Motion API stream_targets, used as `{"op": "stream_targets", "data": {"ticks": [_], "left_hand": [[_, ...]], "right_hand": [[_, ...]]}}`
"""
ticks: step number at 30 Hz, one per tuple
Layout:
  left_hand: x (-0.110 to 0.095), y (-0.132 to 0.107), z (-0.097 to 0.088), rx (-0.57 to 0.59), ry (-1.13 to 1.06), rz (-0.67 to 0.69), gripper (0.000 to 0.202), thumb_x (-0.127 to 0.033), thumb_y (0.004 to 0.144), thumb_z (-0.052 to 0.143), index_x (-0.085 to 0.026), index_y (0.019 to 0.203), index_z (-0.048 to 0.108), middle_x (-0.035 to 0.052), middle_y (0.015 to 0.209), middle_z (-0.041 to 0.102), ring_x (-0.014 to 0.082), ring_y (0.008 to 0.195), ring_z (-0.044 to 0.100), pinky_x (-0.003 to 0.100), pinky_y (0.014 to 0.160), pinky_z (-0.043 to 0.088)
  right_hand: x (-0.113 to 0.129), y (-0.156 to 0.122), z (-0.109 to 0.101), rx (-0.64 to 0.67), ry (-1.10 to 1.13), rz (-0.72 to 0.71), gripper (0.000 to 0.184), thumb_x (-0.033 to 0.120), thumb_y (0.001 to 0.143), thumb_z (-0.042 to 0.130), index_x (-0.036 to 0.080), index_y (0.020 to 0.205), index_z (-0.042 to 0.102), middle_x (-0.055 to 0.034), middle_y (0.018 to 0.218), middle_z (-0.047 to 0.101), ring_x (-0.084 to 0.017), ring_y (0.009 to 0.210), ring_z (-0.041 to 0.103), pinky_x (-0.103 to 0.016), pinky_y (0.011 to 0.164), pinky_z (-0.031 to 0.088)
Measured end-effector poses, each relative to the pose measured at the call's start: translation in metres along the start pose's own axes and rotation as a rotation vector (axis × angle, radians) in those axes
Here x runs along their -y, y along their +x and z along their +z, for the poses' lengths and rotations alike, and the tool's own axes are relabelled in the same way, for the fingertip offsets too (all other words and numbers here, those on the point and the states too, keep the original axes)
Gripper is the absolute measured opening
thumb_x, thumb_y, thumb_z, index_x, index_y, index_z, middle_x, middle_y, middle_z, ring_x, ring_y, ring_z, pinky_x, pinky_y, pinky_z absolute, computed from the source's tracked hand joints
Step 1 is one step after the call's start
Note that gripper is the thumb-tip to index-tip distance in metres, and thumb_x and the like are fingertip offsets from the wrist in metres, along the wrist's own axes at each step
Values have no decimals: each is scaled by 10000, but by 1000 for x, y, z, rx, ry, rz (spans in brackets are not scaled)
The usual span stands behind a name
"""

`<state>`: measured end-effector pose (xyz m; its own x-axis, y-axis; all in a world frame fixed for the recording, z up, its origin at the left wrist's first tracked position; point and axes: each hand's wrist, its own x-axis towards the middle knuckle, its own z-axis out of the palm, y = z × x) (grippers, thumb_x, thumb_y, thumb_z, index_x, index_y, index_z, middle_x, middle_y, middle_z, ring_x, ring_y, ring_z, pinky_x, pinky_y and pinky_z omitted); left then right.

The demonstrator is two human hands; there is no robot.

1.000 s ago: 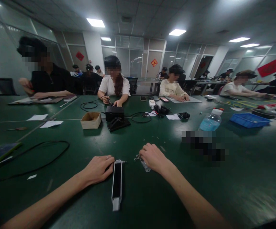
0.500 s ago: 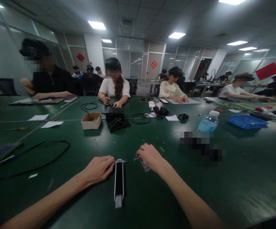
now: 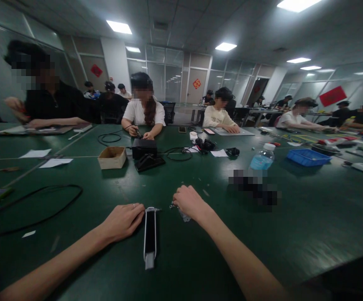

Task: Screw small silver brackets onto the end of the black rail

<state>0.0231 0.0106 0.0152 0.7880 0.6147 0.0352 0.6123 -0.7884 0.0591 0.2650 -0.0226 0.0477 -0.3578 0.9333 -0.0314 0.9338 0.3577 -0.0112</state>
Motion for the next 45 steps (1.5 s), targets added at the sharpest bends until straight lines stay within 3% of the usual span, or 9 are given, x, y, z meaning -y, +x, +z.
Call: {"op": "stream_targets", "data": {"ticks": [9, 22, 30, 41, 45], "left_hand": [[0, 0, 0, -7, -18, 12, 258, -251, 960, 279, -173, 914, 521, 46, 807, 600, 186, 689, 582, 298, 632, 446], [0, 1, 0, -5, -3, 5, 243, -250, 960, 286, -174, 922, 514, 51, 835, 613, 182, 712, 593, 288, 649, 452], [-2, -1, -1, -20, 17, 16, 242, -244, 950, 293, -173, 900, 519, 51, 816, 612, 180, 704, 587, 284, 642, 453], [-2, -1, -2, -8, -12, 9, 251, -252, 958, 281, -175, 910, 516, 49, 828, 609, 172, 714, 582, 274, 649, 455], [-2, -3, -2, -25, 5, 9, 237, -243, 959, 285, -178, 907, 506, 48, 825, 605, 179, 709, 582, 287, 648, 458]], "right_hand": [[-5, 3, 7, 6, 45, 28, 242, 281, 931, 471, 164, 966, 680, -72, 953, 650, -183, 907, 567, -297, 774, 377], [5, -1, 7, -35, -1, 26, 247, 178, 930, 430, 133, 994, 664, -111, 953, 660, -198, 895, 571, -292, 760, 386], [-10, -6, 7, -75, 11, 25, 238, 150, 926, 432, 153, 1012, 654, -94, 953, 661, -190, 902, 559, -290, 773, 383], [-13, -6, 16, -35, 110, 1, 274, 319, 938, 439, 181, 1033, 656, -77, 977, 624, -194, 895, 530, -327, 791, 376], [-8, -5, 18, -68, 120, 7, 237, 290, 928, 456, 186, 981, 661, -67, 952, 626, -195, 886, 532, -323, 769, 375]]}}
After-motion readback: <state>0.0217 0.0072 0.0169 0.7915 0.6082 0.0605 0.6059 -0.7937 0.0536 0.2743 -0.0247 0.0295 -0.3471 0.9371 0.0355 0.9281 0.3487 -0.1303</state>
